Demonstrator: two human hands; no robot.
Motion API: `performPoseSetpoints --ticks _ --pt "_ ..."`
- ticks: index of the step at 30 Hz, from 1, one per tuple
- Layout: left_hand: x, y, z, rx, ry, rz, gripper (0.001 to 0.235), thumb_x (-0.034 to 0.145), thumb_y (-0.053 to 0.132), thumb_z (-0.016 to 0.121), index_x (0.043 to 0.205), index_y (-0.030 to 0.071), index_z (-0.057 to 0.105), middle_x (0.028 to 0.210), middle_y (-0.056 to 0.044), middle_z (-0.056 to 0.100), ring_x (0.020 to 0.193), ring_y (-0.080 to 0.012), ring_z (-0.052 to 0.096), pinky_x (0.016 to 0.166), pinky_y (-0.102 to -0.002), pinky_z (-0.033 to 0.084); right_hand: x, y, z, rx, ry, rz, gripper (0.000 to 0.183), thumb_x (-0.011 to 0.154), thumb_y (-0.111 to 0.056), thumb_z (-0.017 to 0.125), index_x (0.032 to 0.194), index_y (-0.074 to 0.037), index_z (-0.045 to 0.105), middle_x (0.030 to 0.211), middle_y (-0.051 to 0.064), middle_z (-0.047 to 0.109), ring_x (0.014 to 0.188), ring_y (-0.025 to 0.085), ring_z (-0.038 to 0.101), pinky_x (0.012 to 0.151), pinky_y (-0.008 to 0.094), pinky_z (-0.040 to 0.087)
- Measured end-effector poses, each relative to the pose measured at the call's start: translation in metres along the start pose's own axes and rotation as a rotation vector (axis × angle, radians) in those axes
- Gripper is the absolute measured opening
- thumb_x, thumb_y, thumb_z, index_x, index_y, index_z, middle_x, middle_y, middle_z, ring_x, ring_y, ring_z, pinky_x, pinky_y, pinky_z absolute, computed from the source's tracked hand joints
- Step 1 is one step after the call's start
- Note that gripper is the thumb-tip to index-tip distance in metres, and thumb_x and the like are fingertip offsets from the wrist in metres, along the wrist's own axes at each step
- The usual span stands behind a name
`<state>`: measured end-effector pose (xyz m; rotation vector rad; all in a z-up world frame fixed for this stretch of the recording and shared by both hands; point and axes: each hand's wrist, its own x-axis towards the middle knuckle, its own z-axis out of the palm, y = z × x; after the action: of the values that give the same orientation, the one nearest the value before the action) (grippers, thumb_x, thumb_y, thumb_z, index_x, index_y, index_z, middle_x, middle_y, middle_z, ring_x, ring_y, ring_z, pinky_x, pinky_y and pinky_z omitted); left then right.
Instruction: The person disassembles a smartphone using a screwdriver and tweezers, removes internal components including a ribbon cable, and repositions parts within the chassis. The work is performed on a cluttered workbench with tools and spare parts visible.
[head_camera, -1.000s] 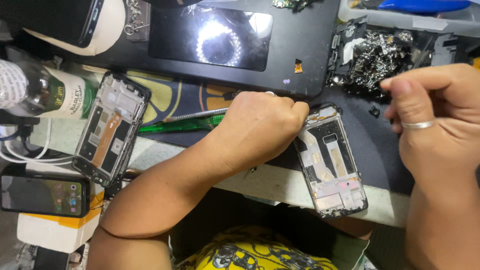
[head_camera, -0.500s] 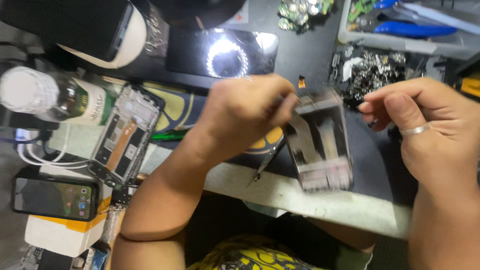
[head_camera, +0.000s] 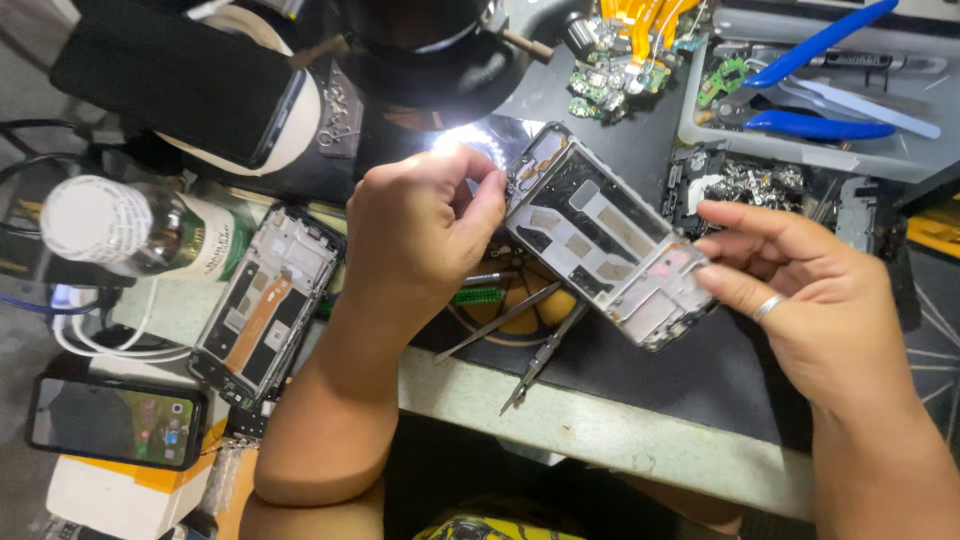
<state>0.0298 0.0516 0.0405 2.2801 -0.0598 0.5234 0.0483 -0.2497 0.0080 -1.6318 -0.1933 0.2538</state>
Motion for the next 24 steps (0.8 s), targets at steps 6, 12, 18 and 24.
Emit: performPoseSetpoints --ticks 6,12,18,24 --pt "-0.001 -0.001 0.001 0.005 -0.017 0.017 0.012 0.096 0.019 0.072 0.092 0.008 0.074 0.072 -0.01 0.071 0.062 -0.0243 0.072 0.059 -0.035 0.052 0.001 -0.001 0.002 -0.042 0.082 0.022 0.038 0.091 0.01 0.068 0.128 0.004 0.068 0.113 0.011 0.072 0.102 0.014 0.069 0.096 0.028 0.058" --pt "-0.001 0.001 0.002 0.001 0.0 0.038 0.012 0.095 0.019 0.072 0.092 0.007 0.073 0.076 -0.011 0.072 0.065 -0.0243 0.072 0.061 -0.035 0.053 0.0 -0.005 0.005 -0.053 0.108 0.052 0.033 0.092 0.009 0.069 0.125 0.005 0.07 0.112 0.011 0.073 0.1 0.013 0.069 0.093 0.026 0.057" --pt "-0.004 0.0 0.003 -0.254 -0.052 0.019 0.007 0.098 0.01 0.071 0.101 0.003 0.07 0.082 -0.007 0.074 0.069 -0.0148 0.072 0.063 -0.03 0.055 -0.002 -0.008 0.005 0.021 0.123 0.039 0.031 0.09 0.011 0.067 0.12 0.004 0.069 0.11 0.011 0.073 0.095 0.012 0.07 0.084 0.025 0.06" --pt "-0.001 0.002 -0.01 -0.413 -0.194 0.202 0.025 0.093 0.011 0.082 0.111 0.001 0.069 0.093 -0.005 0.071 0.085 -0.0079 0.068 0.075 -0.024 0.055 -0.005 -0.008 -0.009 0.101 0.07 0.187 0.027 0.089 0.006 0.066 0.116 0.006 0.071 0.1 0.011 0.075 0.08 0.01 0.068 0.066 0.02 0.052"
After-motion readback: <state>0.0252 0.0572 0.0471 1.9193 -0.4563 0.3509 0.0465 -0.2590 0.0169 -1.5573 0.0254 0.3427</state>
